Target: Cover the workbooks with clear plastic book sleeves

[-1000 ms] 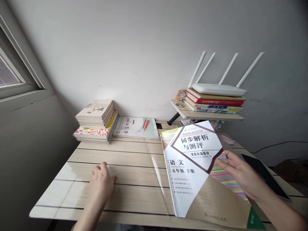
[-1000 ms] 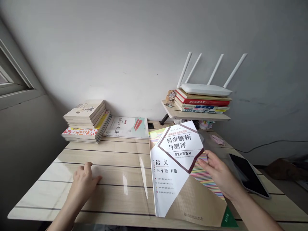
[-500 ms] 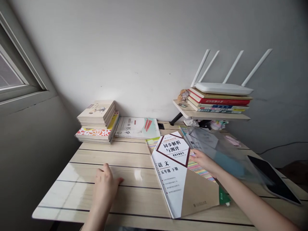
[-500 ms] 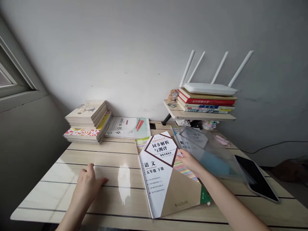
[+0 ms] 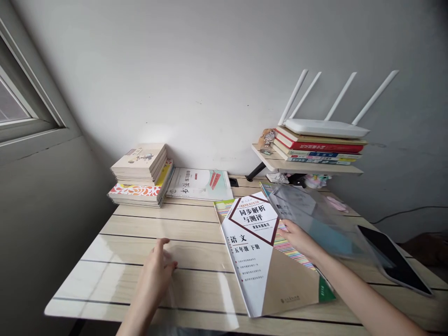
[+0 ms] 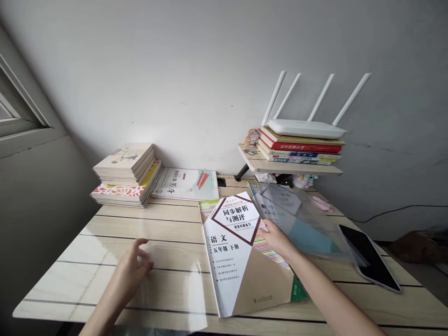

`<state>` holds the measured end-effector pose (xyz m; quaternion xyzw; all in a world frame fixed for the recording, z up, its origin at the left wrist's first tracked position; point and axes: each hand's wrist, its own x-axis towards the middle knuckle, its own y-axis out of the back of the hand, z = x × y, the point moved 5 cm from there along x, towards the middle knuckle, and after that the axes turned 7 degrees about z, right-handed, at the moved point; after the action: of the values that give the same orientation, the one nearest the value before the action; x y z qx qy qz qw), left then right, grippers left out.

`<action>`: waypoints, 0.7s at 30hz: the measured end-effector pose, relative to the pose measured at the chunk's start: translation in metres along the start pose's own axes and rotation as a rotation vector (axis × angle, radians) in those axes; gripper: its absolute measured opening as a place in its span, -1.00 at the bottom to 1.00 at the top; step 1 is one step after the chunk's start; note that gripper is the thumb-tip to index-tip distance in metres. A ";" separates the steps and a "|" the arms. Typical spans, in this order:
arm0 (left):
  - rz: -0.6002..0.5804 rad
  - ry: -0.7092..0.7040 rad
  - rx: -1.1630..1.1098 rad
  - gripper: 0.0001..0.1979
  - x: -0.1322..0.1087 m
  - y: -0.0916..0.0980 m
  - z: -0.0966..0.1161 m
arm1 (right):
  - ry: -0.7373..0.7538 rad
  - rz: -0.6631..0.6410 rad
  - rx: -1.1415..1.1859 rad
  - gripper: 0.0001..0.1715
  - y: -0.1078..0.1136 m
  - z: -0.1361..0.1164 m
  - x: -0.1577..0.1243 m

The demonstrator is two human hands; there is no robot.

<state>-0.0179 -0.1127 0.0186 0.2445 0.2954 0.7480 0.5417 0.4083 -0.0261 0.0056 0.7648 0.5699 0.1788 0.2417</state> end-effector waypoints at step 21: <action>-0.234 -0.039 -0.365 -0.42 0.080 0.052 0.009 | -0.112 0.003 0.052 -0.70 -0.025 0.021 -0.029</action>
<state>-0.0698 -0.0467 0.0654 0.1208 0.1710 0.7161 0.6659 0.3921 -0.0511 -0.0261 0.7806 0.5587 0.1213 0.2529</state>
